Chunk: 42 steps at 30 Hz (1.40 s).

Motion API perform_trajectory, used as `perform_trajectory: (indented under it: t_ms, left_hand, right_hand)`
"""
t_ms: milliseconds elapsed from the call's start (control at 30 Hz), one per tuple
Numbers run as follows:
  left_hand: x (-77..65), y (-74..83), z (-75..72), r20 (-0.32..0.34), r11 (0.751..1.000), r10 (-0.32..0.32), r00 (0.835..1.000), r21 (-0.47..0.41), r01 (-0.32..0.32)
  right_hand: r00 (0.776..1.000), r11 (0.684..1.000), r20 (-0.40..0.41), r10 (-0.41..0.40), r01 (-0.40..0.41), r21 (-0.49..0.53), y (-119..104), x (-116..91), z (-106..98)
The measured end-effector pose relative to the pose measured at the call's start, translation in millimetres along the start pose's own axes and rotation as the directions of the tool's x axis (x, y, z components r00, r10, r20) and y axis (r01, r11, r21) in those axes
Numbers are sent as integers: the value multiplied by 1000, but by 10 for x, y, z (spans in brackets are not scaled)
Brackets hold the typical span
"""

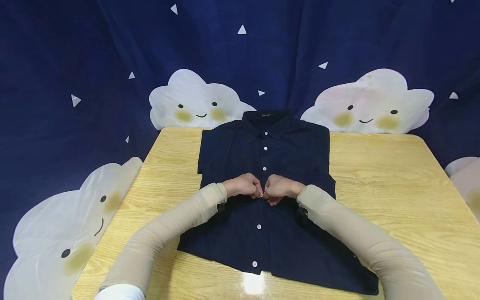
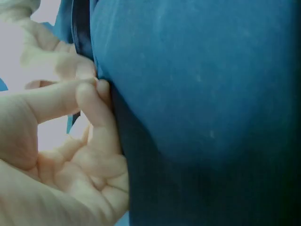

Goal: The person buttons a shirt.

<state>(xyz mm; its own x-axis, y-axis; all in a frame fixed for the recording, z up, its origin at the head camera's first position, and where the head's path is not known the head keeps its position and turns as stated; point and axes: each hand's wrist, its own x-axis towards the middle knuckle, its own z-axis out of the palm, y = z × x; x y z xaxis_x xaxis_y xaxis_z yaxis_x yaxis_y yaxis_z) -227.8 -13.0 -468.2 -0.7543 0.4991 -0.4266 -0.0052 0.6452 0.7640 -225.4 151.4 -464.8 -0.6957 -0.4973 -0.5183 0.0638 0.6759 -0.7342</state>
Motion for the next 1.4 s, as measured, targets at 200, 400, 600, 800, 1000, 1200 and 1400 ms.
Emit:
perform_trajectory:
  t_ms: [200,400,600,800,1000,1200,1400]
  left_hand:
    - [58,-47,5,-5,994,-38,999,-105,37]
    - [56,-55,-2,1,996,-56,998,-65,56]
    - [39,-73,-18,-1,996,-74,997,-56,74]
    - [38,-86,-8,-15,995,-75,997,-65,74]
    - [24,-79,-2,-23,994,-75,997,-81,73]
    - [4,-61,2,-26,994,-73,997,-83,71]
    - [-15,-28,19,-52,997,-71,996,-35,69]
  right_hand:
    - [1000,999,-18,11,-10,53,-2,-7,34]
    - [998,986,-55,35,-26,167,39,-11,80]
    - [998,976,-52,28,-16,217,46,3,92]
    - [999,969,-35,26,-17,245,32,-30,91]
    - [999,967,-41,20,-9,254,39,-36,90]
    - [1000,956,-14,13,-8,293,47,-35,63]
    - [1000,965,-2,-5,5,262,62,-24,40]
